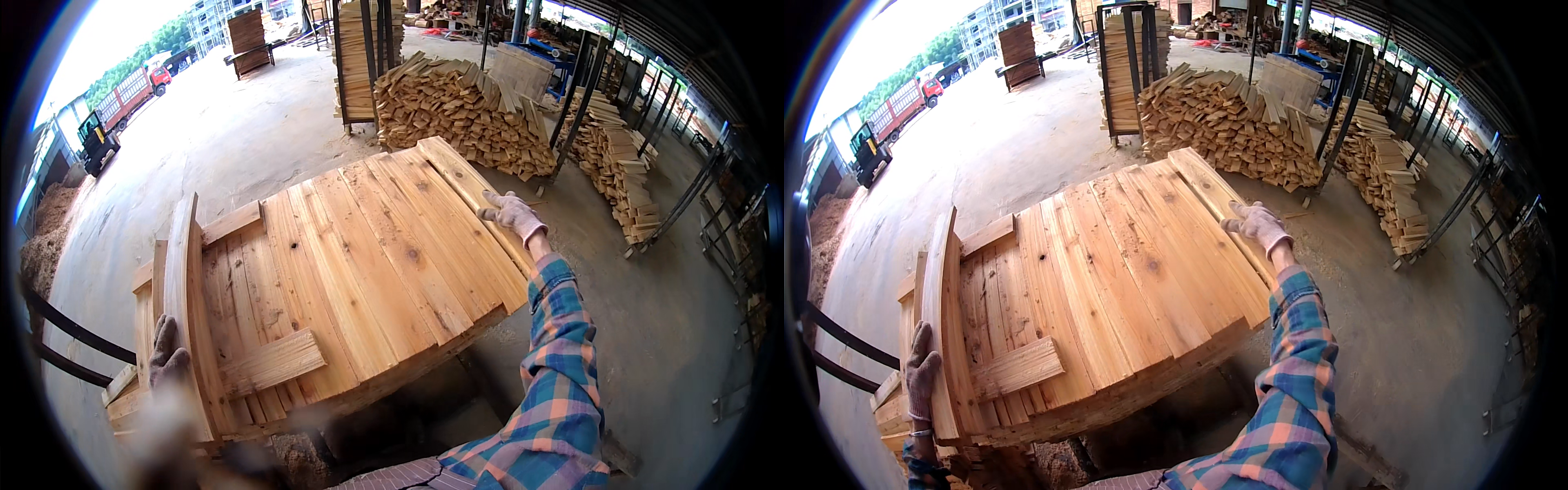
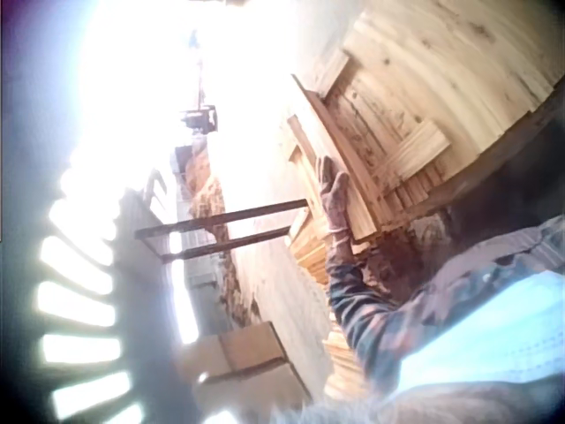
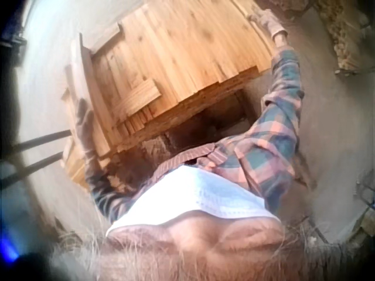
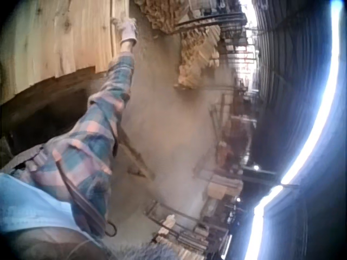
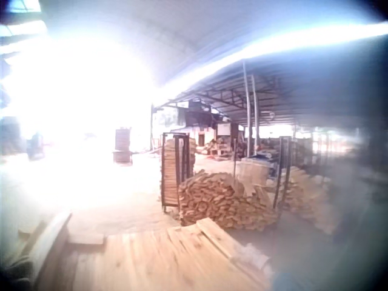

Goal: The person stacks wooden planks onto a pallet in a lumber yard. They pick up planks from a nearby pile, arrange them side-by-side on the pallet, and adjust the alignment to create a neat stack.

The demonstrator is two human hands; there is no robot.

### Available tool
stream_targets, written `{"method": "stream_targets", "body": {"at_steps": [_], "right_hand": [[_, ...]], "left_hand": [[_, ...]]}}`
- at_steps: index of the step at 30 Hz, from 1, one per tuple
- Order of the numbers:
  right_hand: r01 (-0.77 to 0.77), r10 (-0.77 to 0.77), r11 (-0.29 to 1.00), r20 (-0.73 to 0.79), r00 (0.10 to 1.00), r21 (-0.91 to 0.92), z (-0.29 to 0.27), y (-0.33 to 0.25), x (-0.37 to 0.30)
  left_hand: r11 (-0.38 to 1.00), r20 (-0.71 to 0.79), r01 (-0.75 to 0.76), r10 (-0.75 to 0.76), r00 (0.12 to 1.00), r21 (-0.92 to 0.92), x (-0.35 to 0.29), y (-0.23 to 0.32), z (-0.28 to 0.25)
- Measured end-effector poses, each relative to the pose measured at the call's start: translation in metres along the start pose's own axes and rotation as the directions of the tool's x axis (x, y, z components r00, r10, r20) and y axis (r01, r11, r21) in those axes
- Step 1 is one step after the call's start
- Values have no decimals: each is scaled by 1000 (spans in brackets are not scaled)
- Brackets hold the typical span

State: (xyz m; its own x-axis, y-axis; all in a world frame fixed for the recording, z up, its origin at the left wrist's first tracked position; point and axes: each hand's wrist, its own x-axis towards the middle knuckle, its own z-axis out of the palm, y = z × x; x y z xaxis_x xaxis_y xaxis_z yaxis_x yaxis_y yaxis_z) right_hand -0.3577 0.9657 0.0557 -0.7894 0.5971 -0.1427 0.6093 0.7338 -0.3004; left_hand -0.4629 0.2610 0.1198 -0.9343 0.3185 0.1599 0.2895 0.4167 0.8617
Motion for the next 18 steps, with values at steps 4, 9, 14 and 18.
{"method": "stream_targets", "body": {"at_steps": [4,9,14,18], "right_hand": [[27,-7,887,-46,999,460,26,37,35],[47,-53,924,4,999,380,32,38,68],[102,-51,957,-187,981,273,30,24,45],[62,-97,992,-354,930,-109,15,-14,18]], "left_hand": [[998,-2,30,-30,1000,-50,3,0,2],[999,-2,43,-43,999,17,3,8,3],[991,25,78,-76,997,-107,5,7,2],[990,-68,69,-78,995,-125,4,-11,-7]]}}
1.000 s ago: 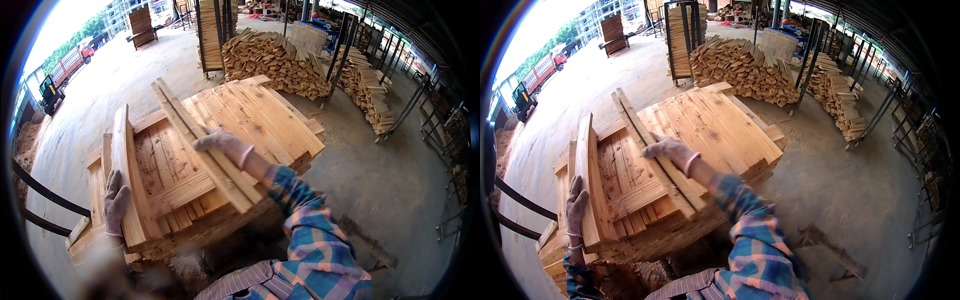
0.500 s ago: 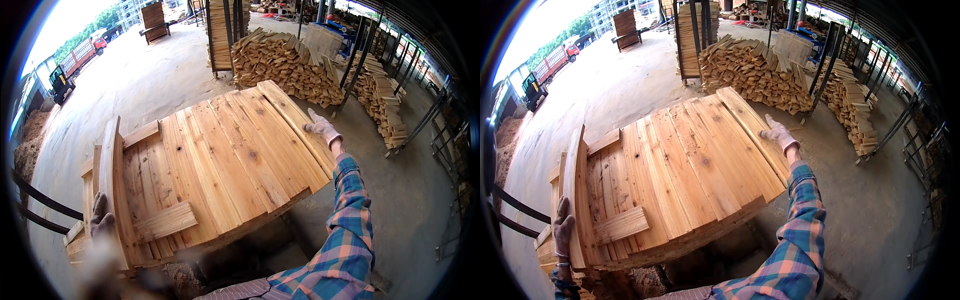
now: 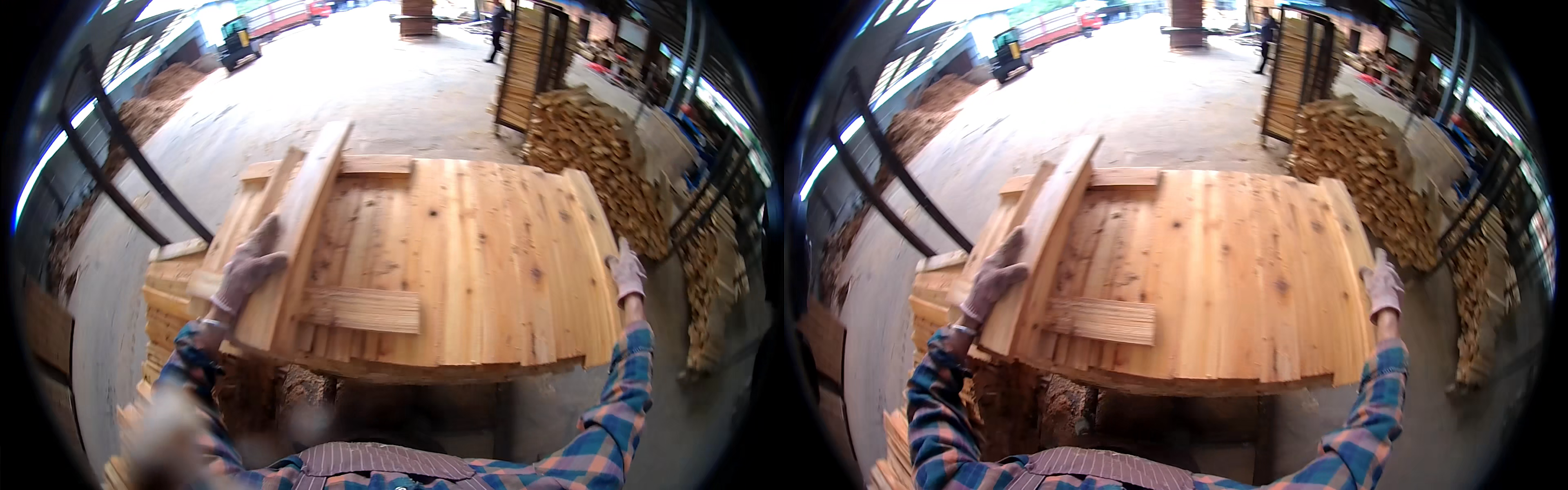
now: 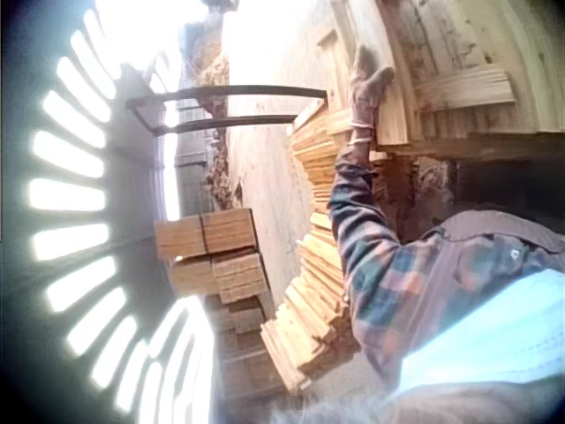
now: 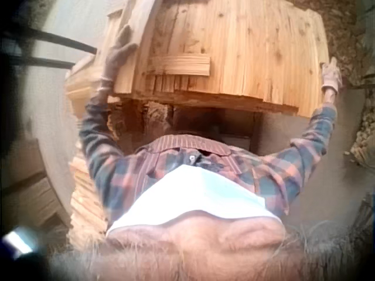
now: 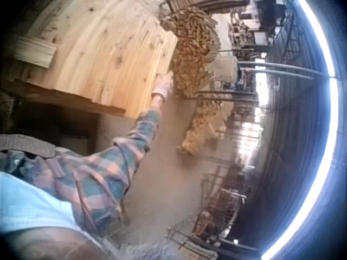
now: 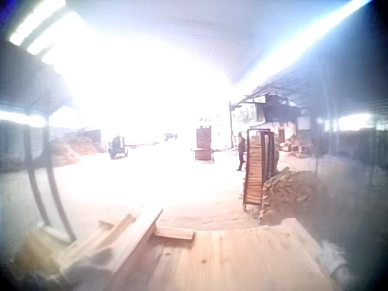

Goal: The person stacks wooden planks onto a pallet in a lumber yard. They pick up planks from a nearby pile, arrange them side-by-side on the pallet, and adjust the alignment to create a neat stack.

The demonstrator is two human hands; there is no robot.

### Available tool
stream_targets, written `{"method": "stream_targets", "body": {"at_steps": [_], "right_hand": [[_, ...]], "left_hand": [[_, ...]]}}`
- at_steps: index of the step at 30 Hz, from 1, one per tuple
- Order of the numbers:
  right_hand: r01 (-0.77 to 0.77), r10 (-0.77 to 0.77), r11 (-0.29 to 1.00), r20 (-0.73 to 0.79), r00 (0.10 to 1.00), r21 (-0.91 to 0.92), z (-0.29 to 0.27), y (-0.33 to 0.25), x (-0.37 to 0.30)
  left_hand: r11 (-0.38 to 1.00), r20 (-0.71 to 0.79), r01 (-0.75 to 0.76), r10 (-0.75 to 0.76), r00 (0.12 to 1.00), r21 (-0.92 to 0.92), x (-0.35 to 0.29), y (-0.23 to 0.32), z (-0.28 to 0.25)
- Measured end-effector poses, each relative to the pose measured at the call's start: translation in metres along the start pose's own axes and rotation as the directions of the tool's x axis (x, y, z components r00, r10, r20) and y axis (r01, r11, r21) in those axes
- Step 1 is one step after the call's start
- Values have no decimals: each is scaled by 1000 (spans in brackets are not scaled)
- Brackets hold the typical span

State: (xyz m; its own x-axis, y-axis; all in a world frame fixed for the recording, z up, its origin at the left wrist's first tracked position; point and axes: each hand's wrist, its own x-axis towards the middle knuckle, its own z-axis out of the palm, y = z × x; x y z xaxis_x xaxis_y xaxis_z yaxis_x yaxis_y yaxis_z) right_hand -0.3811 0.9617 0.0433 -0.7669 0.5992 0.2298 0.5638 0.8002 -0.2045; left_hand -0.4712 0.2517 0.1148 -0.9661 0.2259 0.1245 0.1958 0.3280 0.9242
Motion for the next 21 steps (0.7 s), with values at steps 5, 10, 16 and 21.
{"method": "stream_targets", "body": {"at_steps": [5,10,16,21], "right_hand": [[297,-383,790,54,922,537,-15,-151,-13],[224,-668,558,272,692,799,-35,-420,-125],[151,-531,742,435,727,654,-7,-524,-147],[-96,-513,208,192,837,973,20,-454,-154]], "left_hand": [[983,44,-24,17,999,185,7,-8,-10],[777,70,-58,18,997,627,5,18,13],[695,351,-366,173,920,618,4,16,39],[564,425,-577,391,816,590,5,-5,25]]}}
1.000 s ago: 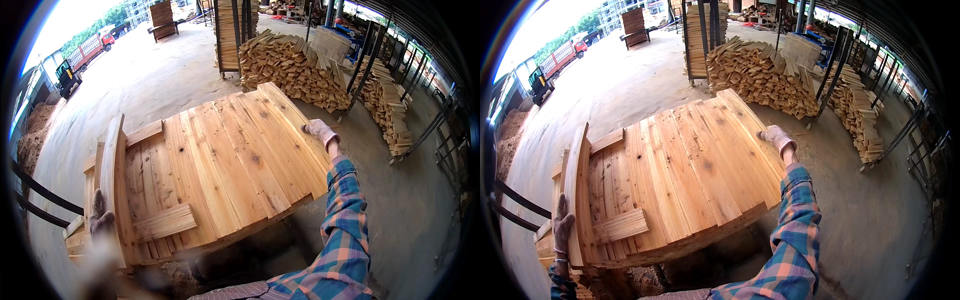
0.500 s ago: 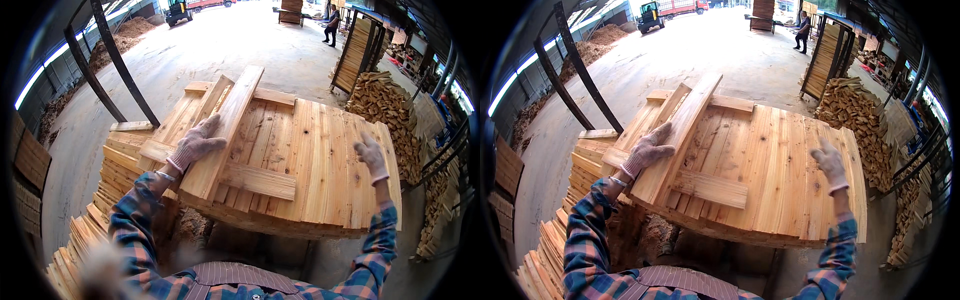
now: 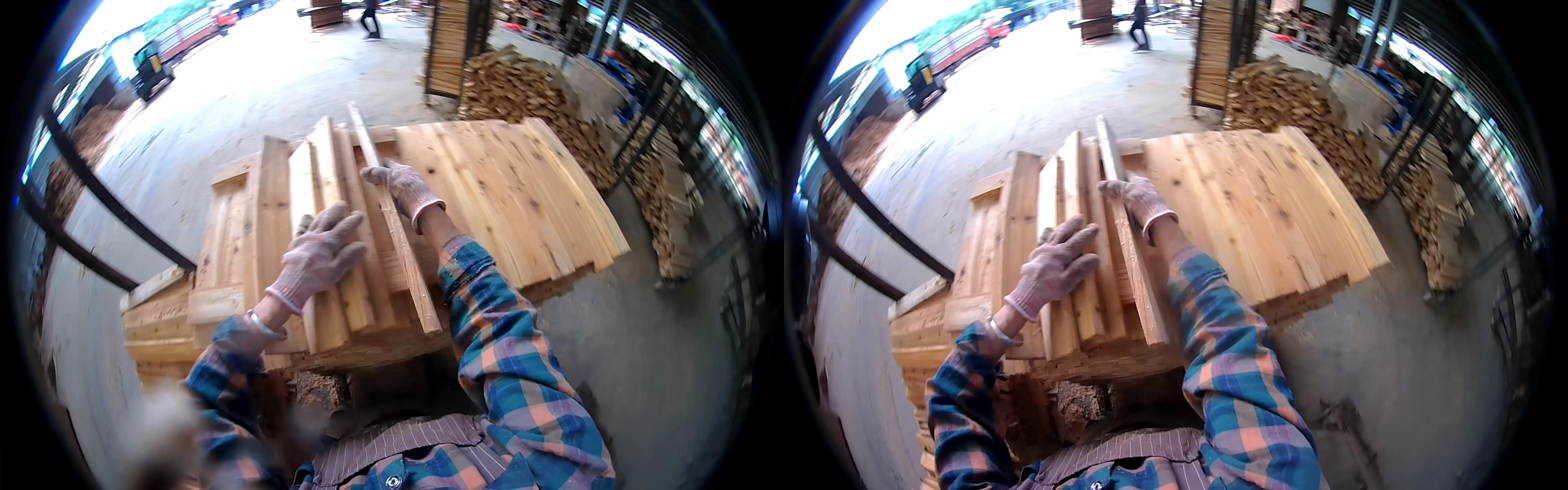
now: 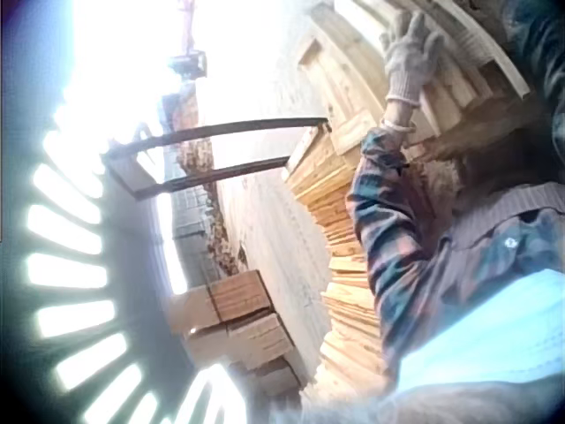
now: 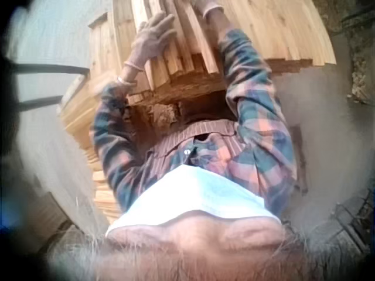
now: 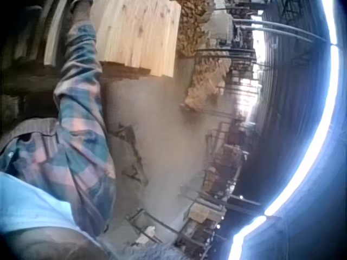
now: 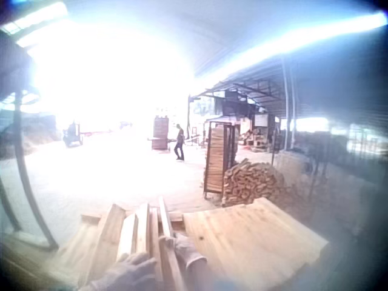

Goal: The person stacks wooden planks onto a pallet in a lumber yard. They pick up planks from a nearby pile, arrange them side-by-side on the pallet, and adjust the alignment to create a neat stack.

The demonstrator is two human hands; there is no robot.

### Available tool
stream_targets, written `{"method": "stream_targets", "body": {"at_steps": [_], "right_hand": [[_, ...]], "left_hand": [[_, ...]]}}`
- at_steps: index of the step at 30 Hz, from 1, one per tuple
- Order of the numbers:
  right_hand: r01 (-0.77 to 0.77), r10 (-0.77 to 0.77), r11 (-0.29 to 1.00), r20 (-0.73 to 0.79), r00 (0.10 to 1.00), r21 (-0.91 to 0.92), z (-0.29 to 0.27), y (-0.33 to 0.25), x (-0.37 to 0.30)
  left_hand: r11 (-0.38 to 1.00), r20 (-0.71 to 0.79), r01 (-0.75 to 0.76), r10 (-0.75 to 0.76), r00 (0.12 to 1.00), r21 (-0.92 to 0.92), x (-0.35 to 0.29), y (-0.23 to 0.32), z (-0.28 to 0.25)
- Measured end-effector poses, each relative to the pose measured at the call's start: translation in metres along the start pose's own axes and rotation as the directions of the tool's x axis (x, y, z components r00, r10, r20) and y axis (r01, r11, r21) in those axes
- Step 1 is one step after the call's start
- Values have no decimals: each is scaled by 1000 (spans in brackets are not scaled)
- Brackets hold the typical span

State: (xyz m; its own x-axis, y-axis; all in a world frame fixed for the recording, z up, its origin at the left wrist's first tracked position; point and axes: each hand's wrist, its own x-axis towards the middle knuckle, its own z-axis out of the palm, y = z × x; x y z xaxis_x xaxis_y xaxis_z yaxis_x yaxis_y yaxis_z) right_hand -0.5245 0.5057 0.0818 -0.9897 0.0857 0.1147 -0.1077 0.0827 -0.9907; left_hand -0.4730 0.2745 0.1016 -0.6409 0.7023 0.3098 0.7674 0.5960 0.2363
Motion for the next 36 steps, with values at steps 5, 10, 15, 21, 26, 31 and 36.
{"method": "stream_targets", "body": {"at_steps": [5,10,15,21,26,31,36], "right_hand": [[69,85,906,-338,937,418,-82,-18,-150],[368,-226,930,-748,624,26,-163,12,-301],[535,315,703,-880,356,468,-216,62,-330],[-127,72,991,-959,274,38,-244,110,-281],[-243,-63,963,-975,212,-115,-263,139,-273],[29,40,998,-952,304,51,-250,130,-288],[101,224,963,-949,221,251,-246,77,-335]], "left_hand": [[981,-55,17,-28,998,-192,3,-6,6],[995,-20,12,-14,1000,-97,5,-8,14],[988,-5,25,-26,1000,-152,4,-15,17],[988,-19,17,-20,1000,-155,2,-17,16],[983,-68,-106,97,993,-149,4,-16,18],[989,-27,22,-27,999,-143,5,-13,19],[988,-131,-17,-4,991,-155,-1,-8,17]]}}
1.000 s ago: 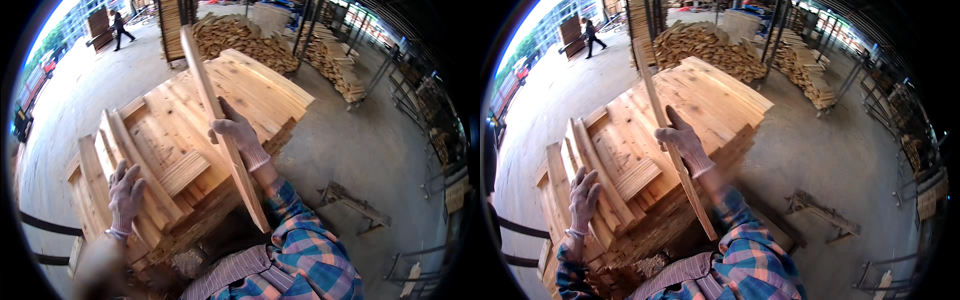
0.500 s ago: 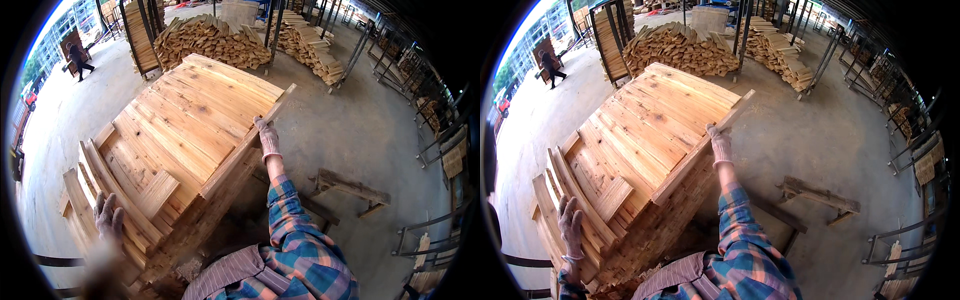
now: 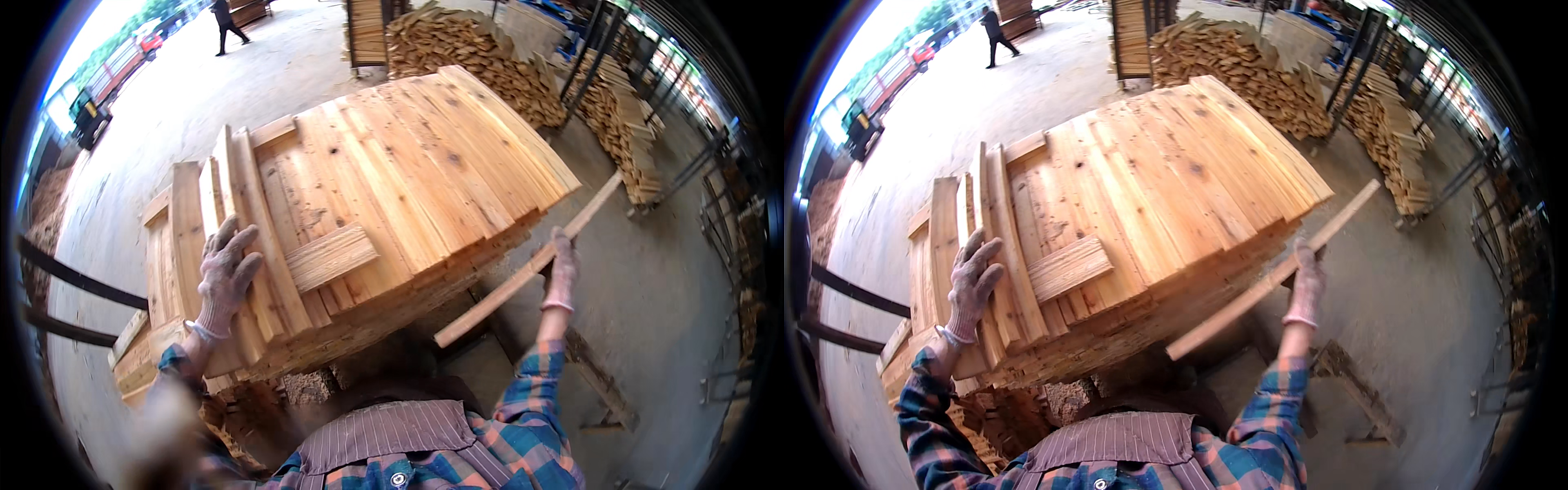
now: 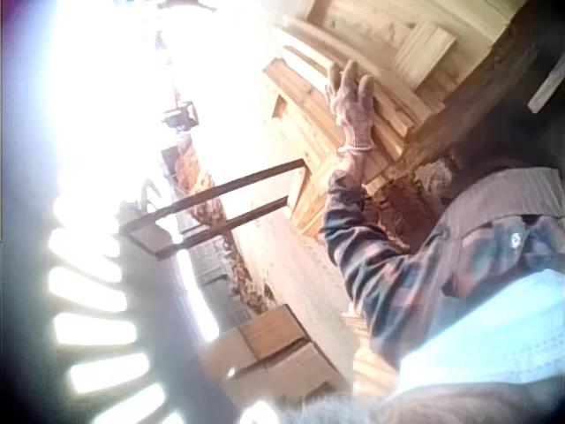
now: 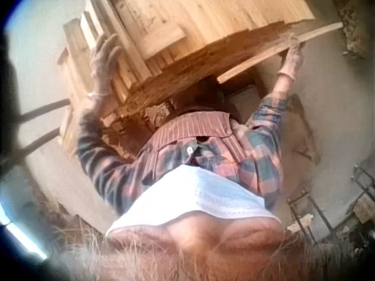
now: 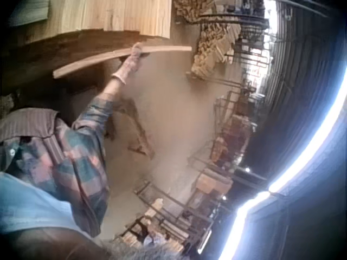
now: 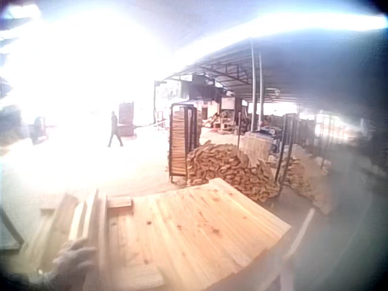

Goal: The person stacks wooden planks onto a pallet in a lumber yard. They pick up planks from a nearby pile, arrange them side-by-side on the pallet, and adjust the alignment to create a neat stack.

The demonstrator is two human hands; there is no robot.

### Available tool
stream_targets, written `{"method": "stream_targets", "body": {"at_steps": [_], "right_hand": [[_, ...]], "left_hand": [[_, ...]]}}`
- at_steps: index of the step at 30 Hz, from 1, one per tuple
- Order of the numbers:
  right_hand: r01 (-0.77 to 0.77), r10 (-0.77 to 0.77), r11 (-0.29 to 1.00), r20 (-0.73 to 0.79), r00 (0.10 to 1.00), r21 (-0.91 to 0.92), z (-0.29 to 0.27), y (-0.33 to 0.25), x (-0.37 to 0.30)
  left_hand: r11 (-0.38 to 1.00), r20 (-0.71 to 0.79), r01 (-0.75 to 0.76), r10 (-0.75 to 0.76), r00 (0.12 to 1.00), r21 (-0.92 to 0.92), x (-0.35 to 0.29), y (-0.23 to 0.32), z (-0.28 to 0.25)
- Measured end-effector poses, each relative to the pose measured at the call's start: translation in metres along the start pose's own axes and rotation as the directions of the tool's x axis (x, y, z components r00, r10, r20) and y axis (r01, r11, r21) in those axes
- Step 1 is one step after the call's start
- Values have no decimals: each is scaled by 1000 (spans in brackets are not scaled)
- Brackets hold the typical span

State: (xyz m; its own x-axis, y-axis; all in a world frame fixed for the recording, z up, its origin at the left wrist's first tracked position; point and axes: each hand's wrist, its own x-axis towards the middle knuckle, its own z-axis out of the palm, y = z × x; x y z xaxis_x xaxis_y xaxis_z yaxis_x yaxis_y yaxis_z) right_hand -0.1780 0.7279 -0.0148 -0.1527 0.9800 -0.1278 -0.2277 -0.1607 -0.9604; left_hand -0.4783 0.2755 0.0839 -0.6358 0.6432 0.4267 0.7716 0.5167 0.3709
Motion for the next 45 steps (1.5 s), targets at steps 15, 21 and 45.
{"method": "stream_targets", "body": {"at_steps": [15,21,45], "right_hand": [[989,526,-143,849,44,38,215,-84,41],[997,489,-17,871,-54,71,210,-68,79],[919,295,304,942,161,-252,258,-74,-88]], "left_hand": [[996,28,74,-76,997,52,2,9,-3],[994,16,95,-96,995,58,2,9,-1],[984,-55,38,-29,998,175,-21,-27,-75]]}}
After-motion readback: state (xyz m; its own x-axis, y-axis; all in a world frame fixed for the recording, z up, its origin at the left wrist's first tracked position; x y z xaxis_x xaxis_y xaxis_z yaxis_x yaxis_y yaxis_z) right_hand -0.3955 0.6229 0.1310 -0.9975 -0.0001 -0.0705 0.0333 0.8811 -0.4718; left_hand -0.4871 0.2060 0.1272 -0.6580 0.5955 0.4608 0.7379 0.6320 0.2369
